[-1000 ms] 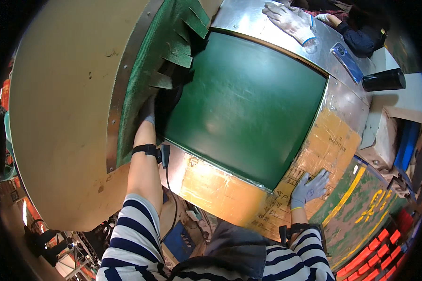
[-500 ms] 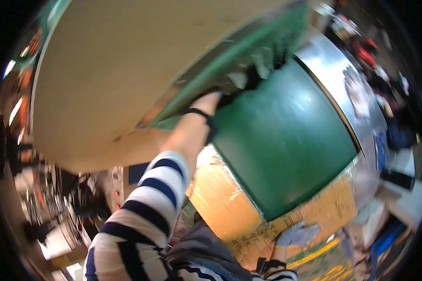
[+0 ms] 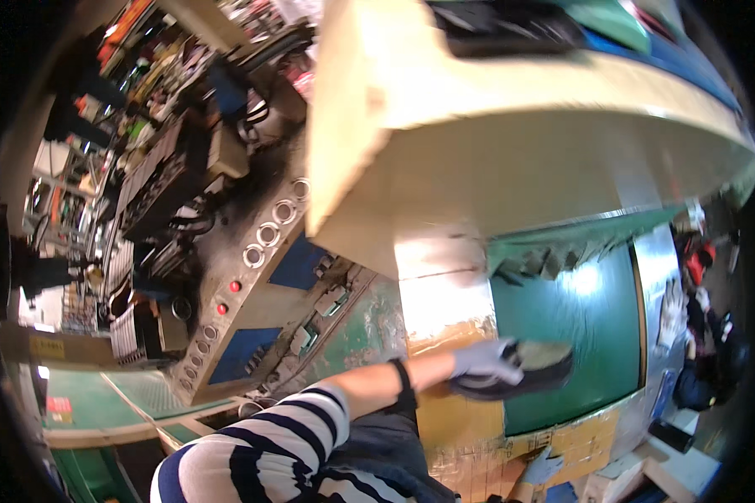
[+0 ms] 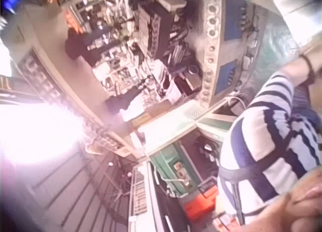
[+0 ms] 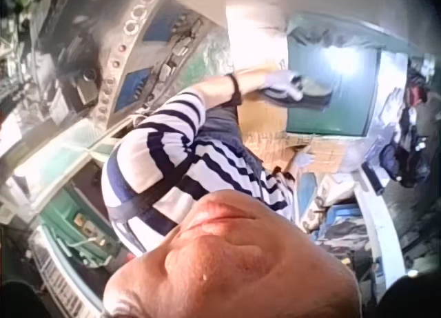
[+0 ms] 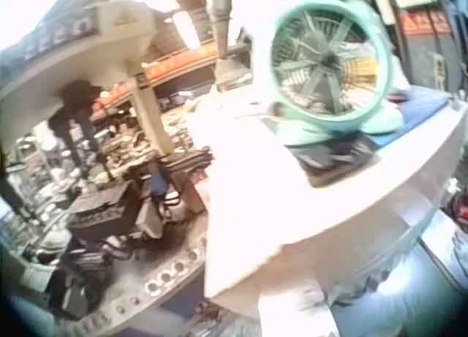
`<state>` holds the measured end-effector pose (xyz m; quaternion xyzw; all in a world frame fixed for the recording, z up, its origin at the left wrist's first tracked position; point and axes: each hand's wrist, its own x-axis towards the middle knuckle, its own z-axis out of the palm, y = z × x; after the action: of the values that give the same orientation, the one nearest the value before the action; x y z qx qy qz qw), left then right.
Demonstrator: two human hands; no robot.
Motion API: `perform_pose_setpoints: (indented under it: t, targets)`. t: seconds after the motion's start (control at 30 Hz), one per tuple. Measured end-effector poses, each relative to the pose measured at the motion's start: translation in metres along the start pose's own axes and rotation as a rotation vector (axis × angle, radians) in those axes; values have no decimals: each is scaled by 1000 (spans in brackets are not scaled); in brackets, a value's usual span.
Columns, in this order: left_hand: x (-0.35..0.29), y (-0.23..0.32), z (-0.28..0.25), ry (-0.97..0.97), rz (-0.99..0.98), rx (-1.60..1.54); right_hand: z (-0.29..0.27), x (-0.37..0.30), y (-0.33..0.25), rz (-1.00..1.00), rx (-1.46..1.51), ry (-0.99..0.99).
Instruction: The person retrieves a shoe from a conveyor belt, places it into a machine mold, and presses buttons. After the machine cycles, the person removes the shoe, places it onto a different conveyor belt, and repeats the process.
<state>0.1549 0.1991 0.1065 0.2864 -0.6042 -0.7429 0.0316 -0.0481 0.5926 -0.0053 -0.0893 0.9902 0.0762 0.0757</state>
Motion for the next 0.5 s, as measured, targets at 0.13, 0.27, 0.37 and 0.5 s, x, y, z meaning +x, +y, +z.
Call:
perform_pose_setpoints:
  t: [0.13,0.27,0.37,0.5]
  targets:
    - [-156,-41,-27,-36,-85,-60,-40,-13,-79,-441,948,-312]
    - [-300,-69,-61,27,-143,32,-168,-176,-242,-787,839,-1128]
    - [-407,-61,-80,99,-149,-127,-188,-273,-301,-1016,469,-1822]
    - [-559,-49,-80,536,-173,90,-197,-411,-344,-1188,399,-1856]
